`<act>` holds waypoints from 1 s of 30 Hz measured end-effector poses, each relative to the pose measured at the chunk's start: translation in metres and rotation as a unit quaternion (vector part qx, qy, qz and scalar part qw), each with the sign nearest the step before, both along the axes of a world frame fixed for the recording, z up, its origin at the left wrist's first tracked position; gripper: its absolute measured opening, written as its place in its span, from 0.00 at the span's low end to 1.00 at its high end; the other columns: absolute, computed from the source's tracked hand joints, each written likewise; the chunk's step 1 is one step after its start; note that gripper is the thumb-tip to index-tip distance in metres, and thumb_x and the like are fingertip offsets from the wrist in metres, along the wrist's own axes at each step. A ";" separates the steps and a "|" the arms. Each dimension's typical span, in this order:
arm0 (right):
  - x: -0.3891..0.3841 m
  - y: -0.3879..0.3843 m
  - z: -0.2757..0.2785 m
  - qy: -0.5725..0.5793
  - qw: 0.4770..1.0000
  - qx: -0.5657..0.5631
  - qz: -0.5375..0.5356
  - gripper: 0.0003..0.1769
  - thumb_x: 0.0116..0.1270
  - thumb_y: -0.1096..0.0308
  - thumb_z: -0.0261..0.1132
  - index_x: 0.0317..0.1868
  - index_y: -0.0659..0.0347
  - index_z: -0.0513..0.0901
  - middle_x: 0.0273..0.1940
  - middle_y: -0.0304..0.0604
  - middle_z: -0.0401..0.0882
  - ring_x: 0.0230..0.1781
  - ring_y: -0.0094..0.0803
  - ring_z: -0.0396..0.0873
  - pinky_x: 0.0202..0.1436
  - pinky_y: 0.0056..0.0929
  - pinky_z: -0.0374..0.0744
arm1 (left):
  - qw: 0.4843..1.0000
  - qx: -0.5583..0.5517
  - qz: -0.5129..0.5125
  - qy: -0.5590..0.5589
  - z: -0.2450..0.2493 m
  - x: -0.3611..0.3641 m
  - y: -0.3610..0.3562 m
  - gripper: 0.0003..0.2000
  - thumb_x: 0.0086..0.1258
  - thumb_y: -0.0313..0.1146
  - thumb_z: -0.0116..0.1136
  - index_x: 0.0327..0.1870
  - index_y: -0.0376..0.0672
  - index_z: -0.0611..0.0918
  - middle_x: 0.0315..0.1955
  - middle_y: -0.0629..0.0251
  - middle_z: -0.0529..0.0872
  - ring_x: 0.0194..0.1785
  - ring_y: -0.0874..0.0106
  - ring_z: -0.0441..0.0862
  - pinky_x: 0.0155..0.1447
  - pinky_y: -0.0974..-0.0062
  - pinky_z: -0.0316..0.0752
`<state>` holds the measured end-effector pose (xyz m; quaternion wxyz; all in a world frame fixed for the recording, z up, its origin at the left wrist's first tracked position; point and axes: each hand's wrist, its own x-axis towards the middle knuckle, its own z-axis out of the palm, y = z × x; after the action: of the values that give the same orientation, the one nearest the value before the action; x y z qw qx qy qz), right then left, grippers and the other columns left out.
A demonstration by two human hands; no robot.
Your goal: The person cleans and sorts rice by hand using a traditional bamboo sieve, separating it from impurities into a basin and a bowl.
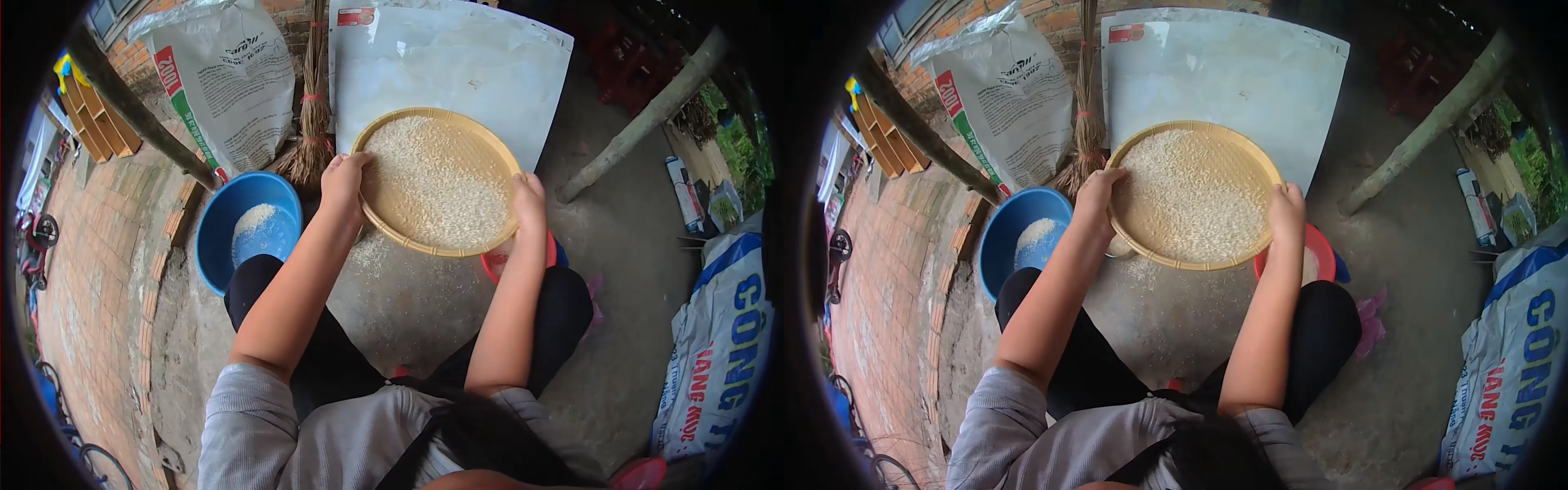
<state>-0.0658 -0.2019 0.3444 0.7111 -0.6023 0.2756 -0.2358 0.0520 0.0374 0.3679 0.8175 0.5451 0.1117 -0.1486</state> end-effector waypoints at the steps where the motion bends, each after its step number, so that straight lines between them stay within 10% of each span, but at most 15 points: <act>1: 0.000 0.006 0.001 0.004 0.999 -0.037 -0.020 0.13 0.71 0.66 0.48 0.46 0.69 0.70 0.40 0.49 0.78 0.37 0.31 0.79 0.41 0.30 0.75 | 0.999 -0.024 -0.022 0.004 -0.005 0.006 0.005 0.03 0.61 0.25 0.56 0.31 0.40 0.74 0.26 0.64 0.78 0.28 0.72 0.77 0.35 0.74 0.75; 4: 0.011 0.046 0.003 0.117 0.940 -0.290 -0.133 0.13 0.71 0.67 0.48 0.47 0.69 0.69 0.42 0.50 0.79 0.41 0.32 0.79 0.45 0.31 0.75 | 0.995 -0.005 -0.100 0.001 0.025 0.021 0.020 0.03 0.63 0.26 0.52 0.35 0.39 0.73 0.26 0.60 0.78 0.29 0.69 0.80 0.39 0.65 0.81; 9: 0.019 -0.008 -0.037 0.056 0.998 -0.014 0.000 0.14 0.70 0.66 0.48 0.49 0.69 0.69 0.43 0.55 0.77 0.42 0.41 0.77 0.50 0.36 0.72 | 0.999 0.007 0.030 -0.037 -0.013 0.011 -0.004 0.05 0.59 0.26 0.58 0.29 0.41 0.73 0.26 0.64 0.78 0.25 0.73 0.76 0.31 0.78 0.72; 16: 0.019 0.036 -0.015 0.096 0.958 -0.222 -0.154 0.14 0.70 0.66 0.48 0.49 0.68 0.69 0.44 0.58 0.77 0.47 0.46 0.77 0.52 0.36 0.71 | 0.996 0.024 -0.085 0.003 -0.028 0.049 0.008 0.04 0.61 0.26 0.56 0.33 0.37 0.75 0.25 0.60 0.78 0.25 0.67 0.79 0.33 0.69 0.79; 20: 0.006 -0.010 -0.006 0.023 0.998 -0.037 -0.040 0.14 0.70 0.66 0.49 0.47 0.69 0.70 0.40 0.54 0.77 0.41 0.40 0.77 0.49 0.33 0.72 | 1.000 -0.006 -0.001 -0.012 -0.035 0.015 -0.013 0.04 0.61 0.26 0.56 0.32 0.37 0.74 0.26 0.60 0.79 0.25 0.69 0.78 0.31 0.70 0.78; 24: 0.015 0.059 -0.003 0.086 0.951 -0.249 -0.160 0.14 0.69 0.66 0.49 0.49 0.69 0.68 0.44 0.60 0.76 0.47 0.46 0.77 0.52 0.36 0.71 | 0.978 -0.041 -0.202 0.040 0.007 0.041 0.020 0.04 0.61 0.26 0.55 0.31 0.38 0.72 0.25 0.58 0.79 0.23 0.65 0.80 0.28 0.69 0.80; 28: -0.003 -0.003 0.023 0.001 1.000 -0.002 -0.026 0.11 0.69 0.70 0.49 0.46 0.69 0.70 0.40 0.48 0.77 0.37 0.33 0.77 0.43 0.29 0.74 | 0.999 0.028 -0.005 -0.033 -0.015 0.001 -0.014 0.04 0.62 0.26 0.55 0.31 0.38 0.72 0.25 0.63 0.77 0.26 0.71 0.78 0.35 0.70 0.77; 30: 0.009 0.008 0.005 0.056 0.989 -0.114 -0.071 0.11 0.69 0.70 0.48 0.47 0.69 0.69 0.42 0.51 0.77 0.42 0.36 0.78 0.46 0.30 0.73 | 1.000 -0.003 -0.027 -0.002 -0.008 0.016 -0.001 0.04 0.62 0.26 0.54 0.32 0.37 0.73 0.25 0.61 0.77 0.26 0.69 0.79 0.34 0.68 0.79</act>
<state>-0.0564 -0.1941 0.3490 0.6026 -0.6708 0.3280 -0.2817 0.0678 0.0366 0.3595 0.8148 0.5460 0.0952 -0.1701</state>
